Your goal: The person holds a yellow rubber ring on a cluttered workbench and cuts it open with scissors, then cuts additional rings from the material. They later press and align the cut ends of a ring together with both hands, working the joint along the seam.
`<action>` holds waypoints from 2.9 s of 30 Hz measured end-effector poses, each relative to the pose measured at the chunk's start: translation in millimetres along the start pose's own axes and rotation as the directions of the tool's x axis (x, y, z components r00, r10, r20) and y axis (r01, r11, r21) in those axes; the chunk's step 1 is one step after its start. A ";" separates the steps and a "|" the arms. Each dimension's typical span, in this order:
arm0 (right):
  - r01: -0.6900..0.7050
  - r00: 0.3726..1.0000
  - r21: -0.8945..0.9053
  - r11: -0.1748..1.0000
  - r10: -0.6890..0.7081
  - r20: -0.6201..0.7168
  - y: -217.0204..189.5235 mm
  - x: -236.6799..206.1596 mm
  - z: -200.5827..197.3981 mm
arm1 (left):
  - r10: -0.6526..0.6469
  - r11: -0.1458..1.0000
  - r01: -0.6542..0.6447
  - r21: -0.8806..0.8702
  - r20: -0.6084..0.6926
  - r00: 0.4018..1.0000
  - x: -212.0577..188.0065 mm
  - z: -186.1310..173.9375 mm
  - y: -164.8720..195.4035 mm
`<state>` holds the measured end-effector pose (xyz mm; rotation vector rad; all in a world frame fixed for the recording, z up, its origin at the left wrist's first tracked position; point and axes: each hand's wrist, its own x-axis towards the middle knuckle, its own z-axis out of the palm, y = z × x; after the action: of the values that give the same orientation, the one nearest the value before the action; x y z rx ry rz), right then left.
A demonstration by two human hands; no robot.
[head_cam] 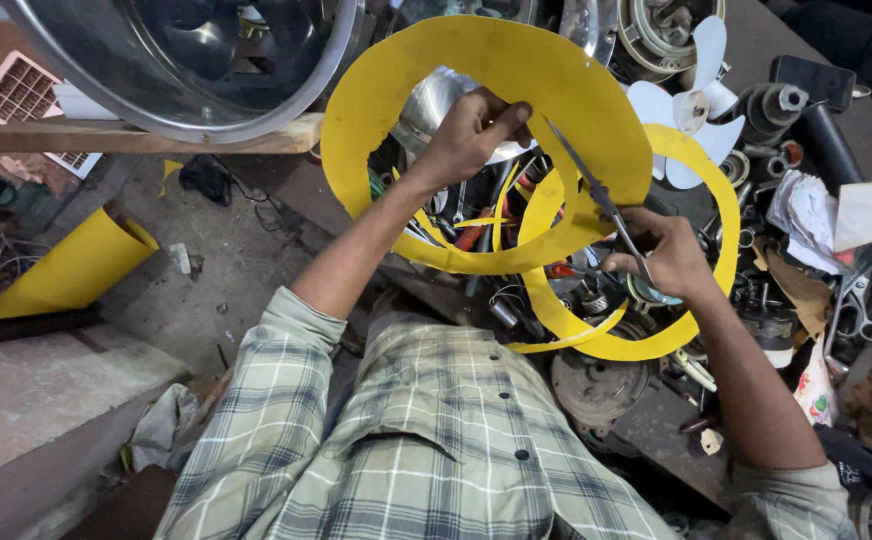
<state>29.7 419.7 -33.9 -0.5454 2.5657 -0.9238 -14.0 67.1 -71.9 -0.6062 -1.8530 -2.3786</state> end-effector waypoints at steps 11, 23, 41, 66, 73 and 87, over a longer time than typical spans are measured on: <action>-0.081 0.997 0.208 0.975 0.078 0.023 19.0 -1.7 8.3 | -0.078 0.997 0.078 -0.006 0.006 0.997 3.2 2.7 -3.5; -0.074 0.996 0.166 0.983 0.066 0.058 6.7 1.0 4.0 | -0.149 0.986 0.152 -0.070 0.050 0.988 1.8 3.4 -8.4; 0.092 0.996 -0.013 0.996 -0.092 0.011 6.5 6.9 2.0 | -0.175 0.985 0.175 0.013 0.146 0.974 -0.6 5.7 -10.0; -0.182 0.982 0.041 0.982 0.179 0.063 -5.4 20.5 -8.7 | -0.169 0.973 0.166 -0.161 -0.006 0.986 -7.1 5.2 -10.5; -0.114 0.992 0.173 0.978 0.102 0.077 -1.0 19.9 1.7 | -0.103 0.995 0.102 -0.013 -0.124 0.987 -11.0 4.6 -11.3; -0.120 0.991 0.008 0.993 0.119 0.058 -9.8 24.2 -1.4 | -0.060 0.998 0.060 0.013 -0.013 0.998 -9.6 -1.5 -12.1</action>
<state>10.5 402.1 -31.2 -0.4044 2.5091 -0.8690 -9.0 67.1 -86.5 -0.5406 -1.9071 -2.3985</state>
